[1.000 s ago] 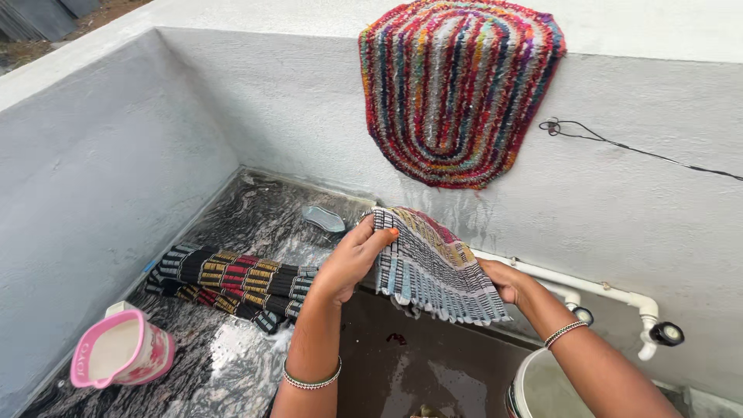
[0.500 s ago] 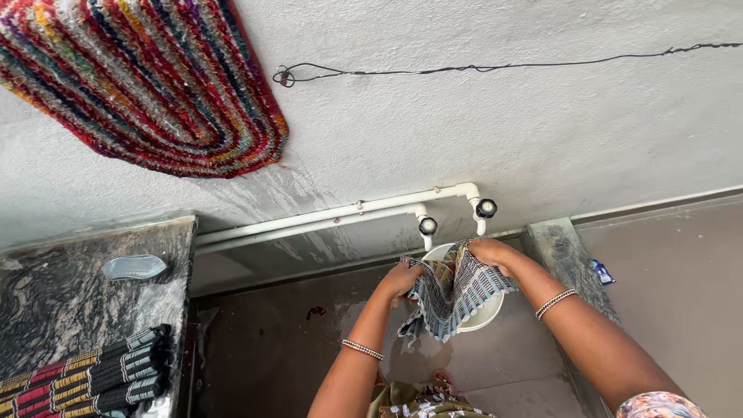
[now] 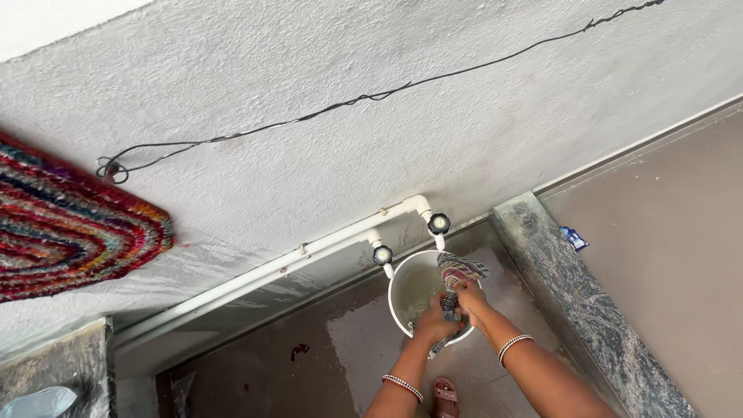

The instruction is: The person washes several colorful rugs by hand on a stone ledge using water from a jug, rinses them in a bucket of water, and finally hangs them over a white balcony wall to dry.

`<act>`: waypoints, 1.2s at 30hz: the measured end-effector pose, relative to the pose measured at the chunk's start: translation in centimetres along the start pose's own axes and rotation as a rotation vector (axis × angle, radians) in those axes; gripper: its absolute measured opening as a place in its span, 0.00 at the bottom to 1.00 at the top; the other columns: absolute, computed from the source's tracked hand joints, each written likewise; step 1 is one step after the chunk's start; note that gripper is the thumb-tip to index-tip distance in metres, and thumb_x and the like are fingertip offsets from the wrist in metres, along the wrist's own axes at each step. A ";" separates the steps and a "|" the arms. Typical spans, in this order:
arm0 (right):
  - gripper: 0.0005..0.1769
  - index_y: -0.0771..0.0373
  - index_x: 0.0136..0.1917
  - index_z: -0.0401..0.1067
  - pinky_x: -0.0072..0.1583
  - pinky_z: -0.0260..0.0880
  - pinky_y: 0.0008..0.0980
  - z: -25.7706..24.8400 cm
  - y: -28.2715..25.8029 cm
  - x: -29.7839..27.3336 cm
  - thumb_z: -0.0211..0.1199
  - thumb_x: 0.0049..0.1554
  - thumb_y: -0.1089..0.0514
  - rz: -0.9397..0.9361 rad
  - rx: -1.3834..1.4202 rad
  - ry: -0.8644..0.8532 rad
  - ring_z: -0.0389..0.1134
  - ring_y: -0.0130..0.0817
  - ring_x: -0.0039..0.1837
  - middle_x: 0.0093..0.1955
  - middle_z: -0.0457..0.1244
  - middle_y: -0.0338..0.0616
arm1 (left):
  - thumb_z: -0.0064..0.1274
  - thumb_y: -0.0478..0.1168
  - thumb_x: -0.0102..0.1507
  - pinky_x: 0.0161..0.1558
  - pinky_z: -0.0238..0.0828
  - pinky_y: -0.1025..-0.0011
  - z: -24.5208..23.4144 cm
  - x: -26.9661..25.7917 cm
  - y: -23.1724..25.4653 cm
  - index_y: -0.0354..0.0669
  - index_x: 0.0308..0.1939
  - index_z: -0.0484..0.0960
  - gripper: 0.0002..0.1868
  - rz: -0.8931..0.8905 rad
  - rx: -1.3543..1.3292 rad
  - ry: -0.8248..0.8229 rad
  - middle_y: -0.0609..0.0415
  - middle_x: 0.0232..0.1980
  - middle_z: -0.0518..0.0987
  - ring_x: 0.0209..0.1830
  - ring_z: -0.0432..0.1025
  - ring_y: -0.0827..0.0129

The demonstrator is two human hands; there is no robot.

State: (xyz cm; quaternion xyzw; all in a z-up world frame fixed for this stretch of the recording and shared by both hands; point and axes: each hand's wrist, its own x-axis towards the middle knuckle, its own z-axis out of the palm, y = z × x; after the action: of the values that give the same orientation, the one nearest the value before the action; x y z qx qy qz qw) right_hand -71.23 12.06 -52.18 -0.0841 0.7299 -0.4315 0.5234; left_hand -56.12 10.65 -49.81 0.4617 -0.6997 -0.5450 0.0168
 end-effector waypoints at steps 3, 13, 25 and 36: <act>0.12 0.62 0.55 0.66 0.43 0.78 0.39 0.8 4.5 1.5 0.57 0.64 0.52 0.096 0.101 -0.080 0.71 0.37 0.44 0.44 0.65 0.44 | 0.69 0.46 0.49 0.61 0.71 0.59 1.6 1.8 -3.3 0.48 0.72 0.59 0.50 -0.156 -0.025 -0.014 0.41 0.61 0.79 0.62 0.75 0.48; 0.33 0.54 0.70 0.60 0.65 0.68 0.41 0.0 17.1 10.7 0.67 0.53 0.60 -0.248 -0.935 -0.038 0.64 0.47 0.68 0.66 0.61 0.48 | 0.47 0.38 0.65 0.59 0.70 0.49 6.6 10.2 -16.5 0.52 0.60 0.73 0.19 -0.191 0.550 0.069 0.47 0.57 0.79 0.58 0.73 0.48; 0.59 0.54 0.81 0.39 0.71 0.63 0.47 2.3 25.8 27.3 0.73 0.47 0.49 -0.163 -1.034 -0.118 0.53 0.53 0.77 0.81 0.45 0.49 | 0.59 0.46 0.61 0.61 0.72 0.55 13.2 21.7 -25.5 0.41 0.66 0.58 0.35 -0.338 0.730 -0.206 0.42 0.68 0.63 0.69 0.63 0.47; 0.29 0.41 0.77 0.56 0.72 0.59 0.57 5.0 36.1 41.1 0.54 0.64 0.50 0.032 -1.497 -0.153 0.54 0.49 0.79 0.77 0.55 0.42 | 0.53 0.49 0.67 0.60 0.72 0.56 23.5 35.6 -48.6 0.54 0.71 0.57 0.32 -0.471 0.906 -0.248 0.52 0.72 0.64 0.70 0.66 0.56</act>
State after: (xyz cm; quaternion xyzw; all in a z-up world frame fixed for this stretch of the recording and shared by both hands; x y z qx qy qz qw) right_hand -73.14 7.91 -106.91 -0.4365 0.7909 0.1948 0.3820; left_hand -58.38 5.53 -114.17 0.4994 -0.7391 -0.2274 -0.3907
